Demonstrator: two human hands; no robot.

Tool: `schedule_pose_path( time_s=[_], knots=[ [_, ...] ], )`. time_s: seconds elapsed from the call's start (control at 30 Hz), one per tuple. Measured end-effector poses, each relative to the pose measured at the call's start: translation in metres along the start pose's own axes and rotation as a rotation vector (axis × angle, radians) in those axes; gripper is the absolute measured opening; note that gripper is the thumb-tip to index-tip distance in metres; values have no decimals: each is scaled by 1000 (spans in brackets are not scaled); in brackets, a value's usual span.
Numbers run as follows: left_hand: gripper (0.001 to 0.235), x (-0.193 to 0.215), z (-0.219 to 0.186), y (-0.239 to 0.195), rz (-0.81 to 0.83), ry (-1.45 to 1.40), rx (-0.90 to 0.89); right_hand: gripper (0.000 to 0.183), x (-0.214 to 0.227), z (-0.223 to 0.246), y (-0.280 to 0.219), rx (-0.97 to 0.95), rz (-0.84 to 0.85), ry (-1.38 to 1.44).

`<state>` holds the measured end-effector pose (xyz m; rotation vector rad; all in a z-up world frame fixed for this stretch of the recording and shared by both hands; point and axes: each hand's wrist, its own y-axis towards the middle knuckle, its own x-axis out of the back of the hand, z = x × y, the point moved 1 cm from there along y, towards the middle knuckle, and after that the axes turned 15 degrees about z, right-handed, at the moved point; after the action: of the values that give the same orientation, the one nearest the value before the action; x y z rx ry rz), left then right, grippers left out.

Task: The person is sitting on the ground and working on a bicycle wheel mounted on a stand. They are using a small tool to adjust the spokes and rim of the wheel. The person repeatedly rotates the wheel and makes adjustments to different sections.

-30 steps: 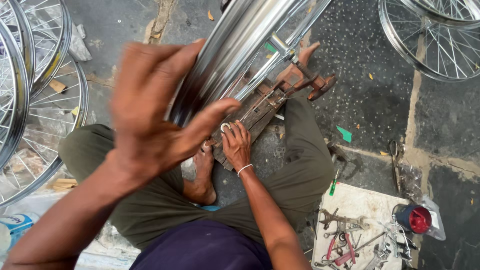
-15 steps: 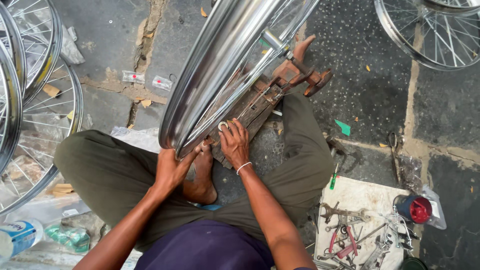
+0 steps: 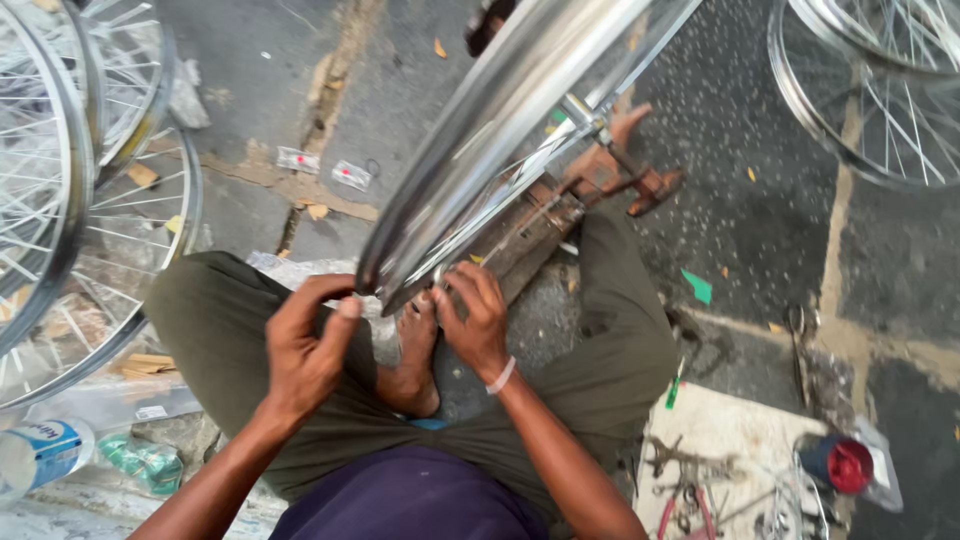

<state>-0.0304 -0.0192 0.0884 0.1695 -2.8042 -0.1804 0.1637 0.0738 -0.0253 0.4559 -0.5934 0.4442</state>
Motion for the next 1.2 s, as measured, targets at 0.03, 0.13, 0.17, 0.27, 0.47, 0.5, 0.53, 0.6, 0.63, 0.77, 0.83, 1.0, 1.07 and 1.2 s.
schedule_pose_path(
  time_s=[0.03, 0.13, 0.17, 0.27, 0.47, 0.5, 0.53, 0.6, 0.63, 0.77, 0.83, 1.0, 1.07, 1.2],
  knots=[
    [19, -2, 1, 5, 21, -10, 40, 29, 15, 19, 6, 121, -8, 31],
    [21, -9, -1, 26, 4, 21, -77, 33, 59, 62, 40, 424, -15, -62],
    [21, -11, -5, 28, -9, -28, -113, 33, 72, 75, 51, 514, -15, -132],
    [22, -15, -26, 47, -31, -209, -163, 30, 109, 111, 85, 496, -31, -100],
    [23, -16, -91, 93, 17, -441, -114, 46, 175, 145, 129, 325, 426, 442],
    [23, -14, -101, 97, 15, -431, -106, 44, 178, 147, 132, 312, 392, 425],
    [24, -14, -109, 104, 13, -422, -98, 43, 181, 146, 137, 299, 357, 409],
    [24, -13, -117, 111, 11, -424, -86, 44, 179, 142, 141, 310, 315, 368],
    [24, -13, -118, 110, 10, -424, -72, 46, 177, 140, 138, 334, 303, 343],
    [25, -15, -114, 108, 3, -434, -73, 44, 173, 121, 133, 345, 362, 394],
    [25, -15, -112, 108, -3, -444, -72, 31, 168, 117, 133, 477, 221, 170],
    [36, -10, -115, 107, -36, -291, -78, 13, 138, 126, 139, 546, -243, -146],
    [37, -9, -118, 109, -29, -268, -95, 17, 123, 139, 133, 568, -440, -141],
    [34, -3, -123, 120, 77, -198, -218, 26, 102, 151, 118, 416, -509, 21]
  ],
)
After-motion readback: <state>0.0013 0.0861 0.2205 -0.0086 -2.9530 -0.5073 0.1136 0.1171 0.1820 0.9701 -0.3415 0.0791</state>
